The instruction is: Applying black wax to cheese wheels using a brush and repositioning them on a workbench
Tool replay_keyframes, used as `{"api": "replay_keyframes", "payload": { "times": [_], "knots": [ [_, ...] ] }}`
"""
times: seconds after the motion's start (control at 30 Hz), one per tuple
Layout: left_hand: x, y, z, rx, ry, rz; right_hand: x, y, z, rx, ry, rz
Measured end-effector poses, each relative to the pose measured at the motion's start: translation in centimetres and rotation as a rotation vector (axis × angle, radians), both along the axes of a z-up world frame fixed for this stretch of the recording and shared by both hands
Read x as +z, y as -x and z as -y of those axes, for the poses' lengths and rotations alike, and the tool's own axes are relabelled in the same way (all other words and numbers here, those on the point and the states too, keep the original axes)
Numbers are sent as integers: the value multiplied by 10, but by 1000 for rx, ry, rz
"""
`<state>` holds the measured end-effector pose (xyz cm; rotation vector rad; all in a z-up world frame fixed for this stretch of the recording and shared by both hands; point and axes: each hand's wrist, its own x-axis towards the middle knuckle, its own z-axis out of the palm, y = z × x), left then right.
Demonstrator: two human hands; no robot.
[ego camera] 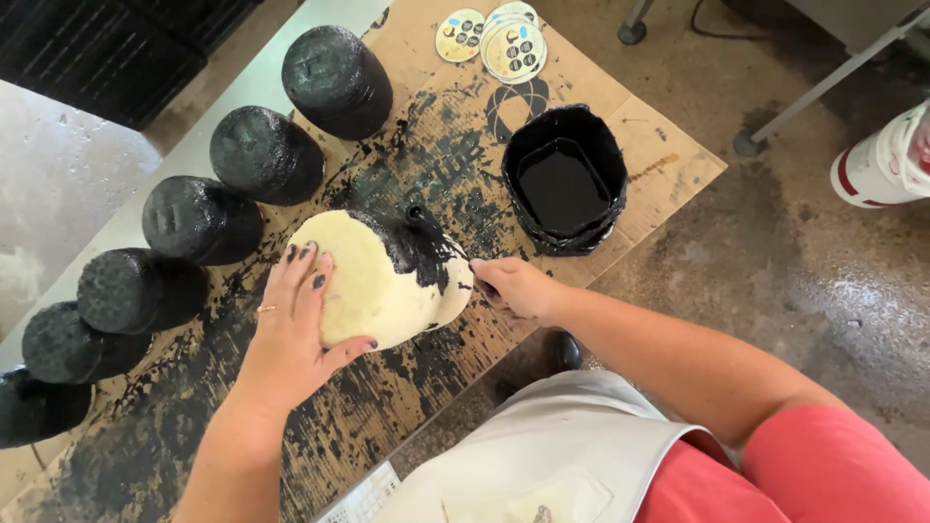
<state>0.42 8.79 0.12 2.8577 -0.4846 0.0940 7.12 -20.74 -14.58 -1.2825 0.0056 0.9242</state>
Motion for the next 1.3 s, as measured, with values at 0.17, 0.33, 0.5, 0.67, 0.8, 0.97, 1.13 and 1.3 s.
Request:
{"api": "replay_keyframes", "payload": {
  "times": [0.17,0.33,0.5,0.67,0.8,0.97,1.13,1.3],
  "knots": [
    [9,3,12,120,-133,-156,-15,50,24,2,203,-4],
    [11,6,45,253,-87,-144,24,20,19,111,355,174],
    [4,12,66,341,-135,-132,52,-19,-3,6,236,308],
    [-5,14,71,434,-87,-125,24,13,38,223,443,396],
    [-13,11,78,486,-104,-138,71,-17,26,268,461,444],
    [-34,12,89,487,-133,91,95,-75,-19,397,331,356],
    [-43,14,90,493,-176,209,97,-7,15,248,378,533],
    [-36,10,89,501,-144,203,70,6,40,289,408,418]
  ]
}}
